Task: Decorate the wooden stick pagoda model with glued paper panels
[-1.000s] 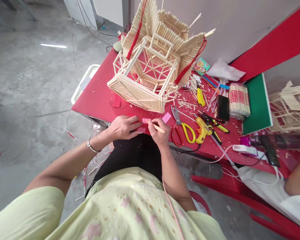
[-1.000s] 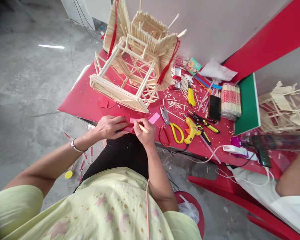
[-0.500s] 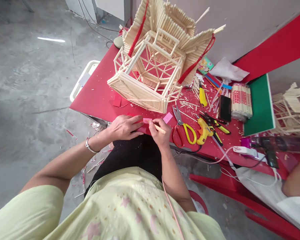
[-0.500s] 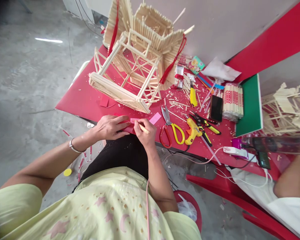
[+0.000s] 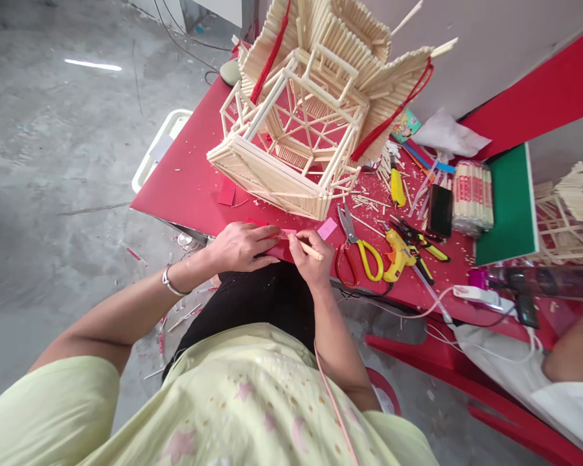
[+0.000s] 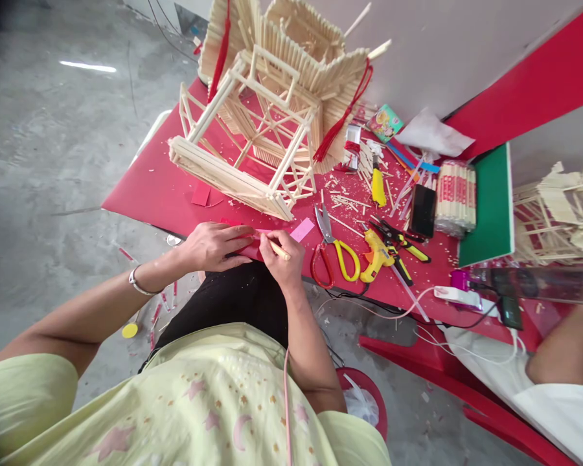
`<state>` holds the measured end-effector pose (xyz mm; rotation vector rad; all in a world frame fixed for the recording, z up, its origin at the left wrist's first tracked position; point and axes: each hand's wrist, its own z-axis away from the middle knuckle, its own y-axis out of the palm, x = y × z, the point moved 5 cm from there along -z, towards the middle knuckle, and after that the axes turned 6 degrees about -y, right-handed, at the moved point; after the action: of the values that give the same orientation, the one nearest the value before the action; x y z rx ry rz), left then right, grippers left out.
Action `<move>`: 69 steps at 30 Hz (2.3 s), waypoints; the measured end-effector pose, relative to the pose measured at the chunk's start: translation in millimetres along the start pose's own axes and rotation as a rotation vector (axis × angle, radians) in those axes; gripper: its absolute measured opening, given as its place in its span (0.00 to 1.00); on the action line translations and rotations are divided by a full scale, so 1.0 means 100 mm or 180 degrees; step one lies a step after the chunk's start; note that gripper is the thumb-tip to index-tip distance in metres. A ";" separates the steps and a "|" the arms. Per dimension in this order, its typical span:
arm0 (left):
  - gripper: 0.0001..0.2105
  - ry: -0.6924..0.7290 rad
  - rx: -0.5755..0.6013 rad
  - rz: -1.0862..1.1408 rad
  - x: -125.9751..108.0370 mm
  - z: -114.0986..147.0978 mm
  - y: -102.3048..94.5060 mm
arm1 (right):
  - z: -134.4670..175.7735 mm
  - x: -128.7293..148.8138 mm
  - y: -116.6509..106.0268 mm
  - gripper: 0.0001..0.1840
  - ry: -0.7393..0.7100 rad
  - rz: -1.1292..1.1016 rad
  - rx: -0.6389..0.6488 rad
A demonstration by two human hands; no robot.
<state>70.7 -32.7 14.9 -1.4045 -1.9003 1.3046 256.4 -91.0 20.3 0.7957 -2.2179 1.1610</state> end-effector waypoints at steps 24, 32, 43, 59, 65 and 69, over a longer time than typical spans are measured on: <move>0.21 0.0023 -0.0081 0.0008 0.00 0.00 0.00 | 0.00 -0.02 0.01 0.13 0.0046 0.0117 0.0098; 0.22 0.0004 -0.0064 0.0026 0.01 0.01 0.02 | -0.01 0.03 0.01 0.10 -0.0082 0.0059 0.0059; 0.22 -0.0005 -0.0092 0.0017 0.00 0.00 0.00 | 0.01 0.02 0.02 0.11 -0.0001 -0.0032 0.0168; 0.22 0.0010 -0.0141 0.0009 0.01 0.02 0.01 | 0.00 0.01 -0.01 0.13 0.0114 -0.0032 -0.0018; 0.21 -0.0001 -0.0081 0.0023 0.01 0.02 0.02 | 0.00 0.00 0.00 0.12 0.0096 -0.0007 0.0074; 0.21 -0.0004 -0.0076 0.0037 0.02 0.02 0.02 | 0.00 -0.01 0.02 0.12 0.0107 -0.0025 0.0071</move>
<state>69.5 -32.0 11.4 -1.4289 -1.9175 1.2924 256.0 -89.8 19.1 0.7878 -2.1762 1.1888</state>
